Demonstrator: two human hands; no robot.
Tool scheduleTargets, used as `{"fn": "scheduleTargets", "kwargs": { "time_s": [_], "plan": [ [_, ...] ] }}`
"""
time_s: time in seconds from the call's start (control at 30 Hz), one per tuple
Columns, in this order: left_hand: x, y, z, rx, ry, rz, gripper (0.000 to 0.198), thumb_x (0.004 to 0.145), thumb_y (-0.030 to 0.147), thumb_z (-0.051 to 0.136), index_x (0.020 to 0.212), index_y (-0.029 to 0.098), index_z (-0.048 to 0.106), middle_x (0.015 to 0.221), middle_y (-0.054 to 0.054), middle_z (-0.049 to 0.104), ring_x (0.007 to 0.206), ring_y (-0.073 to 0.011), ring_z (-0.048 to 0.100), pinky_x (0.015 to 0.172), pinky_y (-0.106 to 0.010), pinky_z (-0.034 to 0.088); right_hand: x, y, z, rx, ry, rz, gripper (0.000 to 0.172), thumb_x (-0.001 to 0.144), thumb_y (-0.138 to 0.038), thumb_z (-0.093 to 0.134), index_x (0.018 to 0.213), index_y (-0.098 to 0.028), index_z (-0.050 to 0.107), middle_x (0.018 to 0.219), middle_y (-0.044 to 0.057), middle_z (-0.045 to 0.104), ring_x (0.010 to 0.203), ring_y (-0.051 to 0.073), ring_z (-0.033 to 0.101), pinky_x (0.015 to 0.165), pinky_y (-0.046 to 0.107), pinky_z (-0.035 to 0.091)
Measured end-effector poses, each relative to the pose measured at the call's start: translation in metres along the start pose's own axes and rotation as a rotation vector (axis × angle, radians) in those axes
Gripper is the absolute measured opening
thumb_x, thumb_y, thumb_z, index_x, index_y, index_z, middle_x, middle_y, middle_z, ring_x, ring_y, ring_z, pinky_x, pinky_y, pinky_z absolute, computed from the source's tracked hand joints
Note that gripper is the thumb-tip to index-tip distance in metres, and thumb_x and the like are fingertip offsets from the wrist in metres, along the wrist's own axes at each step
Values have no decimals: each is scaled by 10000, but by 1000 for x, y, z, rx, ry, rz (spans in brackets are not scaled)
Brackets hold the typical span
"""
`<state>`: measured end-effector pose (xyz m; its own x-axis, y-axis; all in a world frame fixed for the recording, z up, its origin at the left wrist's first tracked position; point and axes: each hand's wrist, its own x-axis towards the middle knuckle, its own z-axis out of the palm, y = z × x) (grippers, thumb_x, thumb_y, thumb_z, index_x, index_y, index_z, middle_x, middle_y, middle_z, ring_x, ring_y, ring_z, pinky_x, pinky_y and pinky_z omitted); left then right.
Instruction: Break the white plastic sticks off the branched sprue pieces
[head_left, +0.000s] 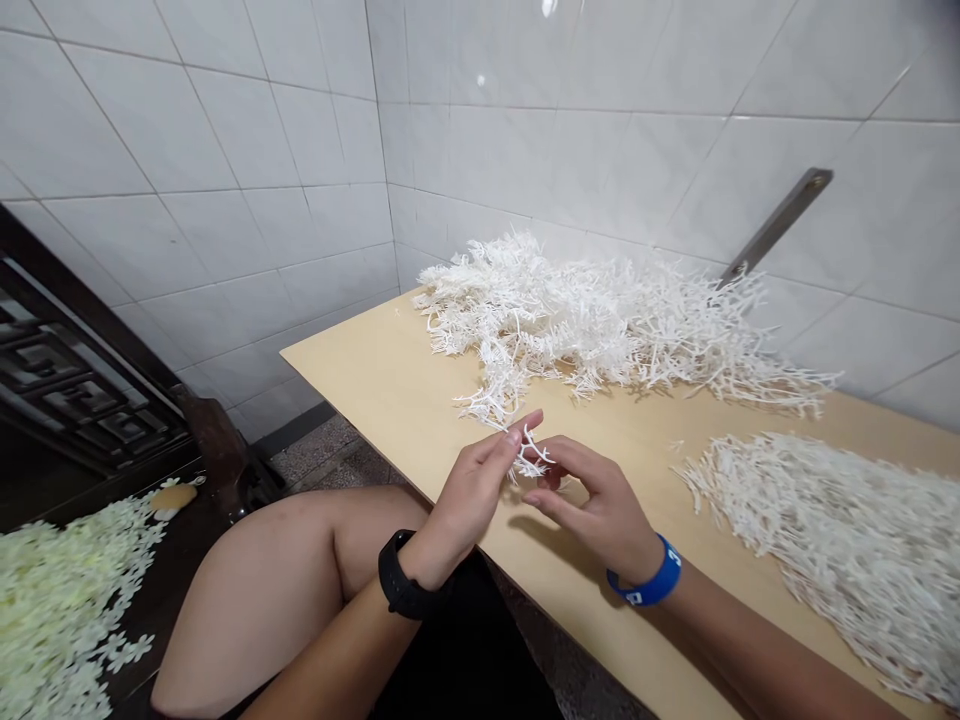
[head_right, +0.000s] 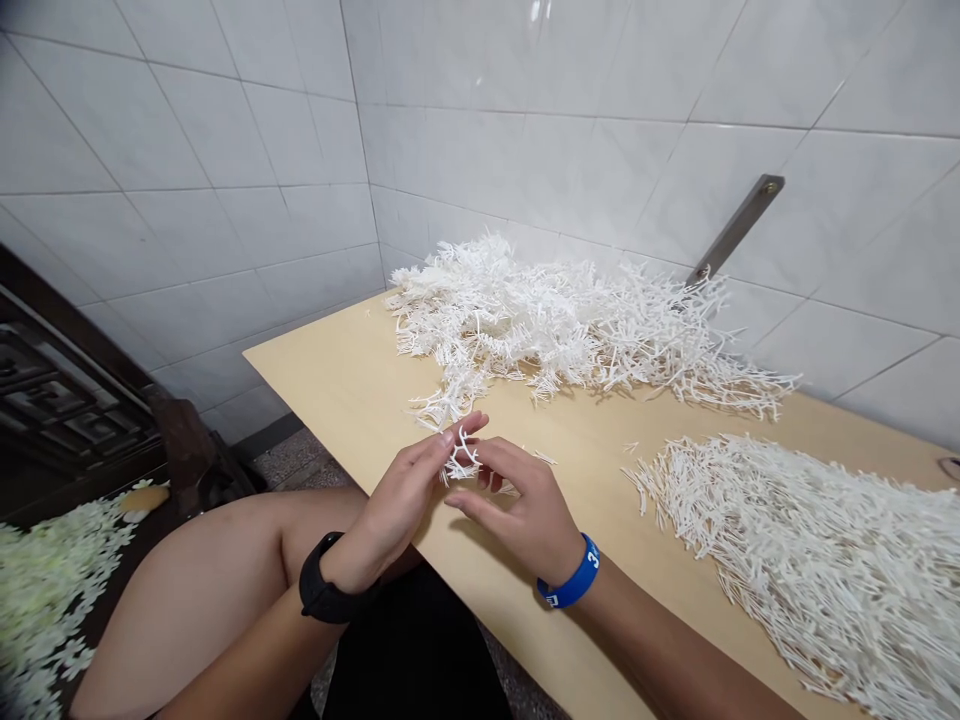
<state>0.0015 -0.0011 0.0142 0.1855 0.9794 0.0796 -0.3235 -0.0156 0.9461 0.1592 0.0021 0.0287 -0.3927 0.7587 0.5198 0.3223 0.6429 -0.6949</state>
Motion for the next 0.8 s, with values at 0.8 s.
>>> {"fn": "scheduleTargets", "kwargs": {
  "time_s": [0.8],
  "plan": [
    [17, -2, -12, 250, 29, -37, 426, 943, 421, 408, 924, 144, 730, 950, -132, 767, 892, -260, 725, 889, -425, 544, 0, 3, -13, -378, -100, 164, 265, 777, -165, 467, 525, -193, 387, 491, -30, 412, 477, 106, 385, 521, 260, 293]
  ]
}}
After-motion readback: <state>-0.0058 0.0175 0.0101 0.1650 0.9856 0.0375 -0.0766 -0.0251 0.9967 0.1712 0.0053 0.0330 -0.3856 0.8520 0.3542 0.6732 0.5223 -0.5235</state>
